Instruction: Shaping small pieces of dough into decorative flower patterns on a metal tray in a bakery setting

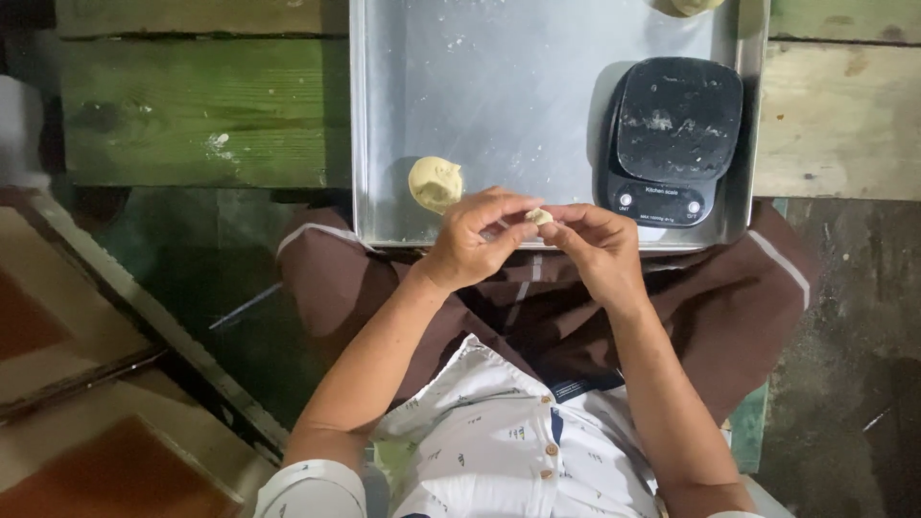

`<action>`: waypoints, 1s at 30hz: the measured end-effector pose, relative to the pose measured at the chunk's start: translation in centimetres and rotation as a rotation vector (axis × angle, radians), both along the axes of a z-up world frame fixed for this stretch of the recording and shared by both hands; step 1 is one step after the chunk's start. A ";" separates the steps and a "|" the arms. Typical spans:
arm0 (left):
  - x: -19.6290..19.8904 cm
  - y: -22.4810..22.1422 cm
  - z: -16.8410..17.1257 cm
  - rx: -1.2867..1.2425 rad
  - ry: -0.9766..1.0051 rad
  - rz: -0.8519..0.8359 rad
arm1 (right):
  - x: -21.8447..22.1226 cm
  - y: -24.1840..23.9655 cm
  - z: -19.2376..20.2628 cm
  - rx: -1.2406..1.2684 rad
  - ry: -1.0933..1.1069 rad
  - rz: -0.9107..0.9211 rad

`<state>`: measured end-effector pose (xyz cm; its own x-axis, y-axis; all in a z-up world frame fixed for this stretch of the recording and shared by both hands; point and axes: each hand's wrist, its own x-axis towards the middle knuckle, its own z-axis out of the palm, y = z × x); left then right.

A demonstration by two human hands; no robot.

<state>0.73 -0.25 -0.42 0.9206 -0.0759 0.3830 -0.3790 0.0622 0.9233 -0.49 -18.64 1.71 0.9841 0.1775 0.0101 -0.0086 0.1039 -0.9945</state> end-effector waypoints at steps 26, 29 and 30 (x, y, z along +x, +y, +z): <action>-0.6 -0.3 0.8 -0.275 0.611 -0.165 | 0.2 -0.1 -0.4 -0.463 -0.654 -0.105; -0.2 -0.3 0.3 -0.284 0.613 -0.187 | 0.4 0.2 0.0 -0.446 -0.667 -0.097; -0.3 -0.2 0.1 -0.284 0.614 -0.185 | 0.3 0.3 0.2 -0.446 -0.667 -0.095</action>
<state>0.38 -0.50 -0.28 0.9584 -0.2263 -0.1738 0.2460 0.3463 0.9053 -0.16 -18.34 1.87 0.8072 0.2186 0.5483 0.5899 -0.3332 -0.7355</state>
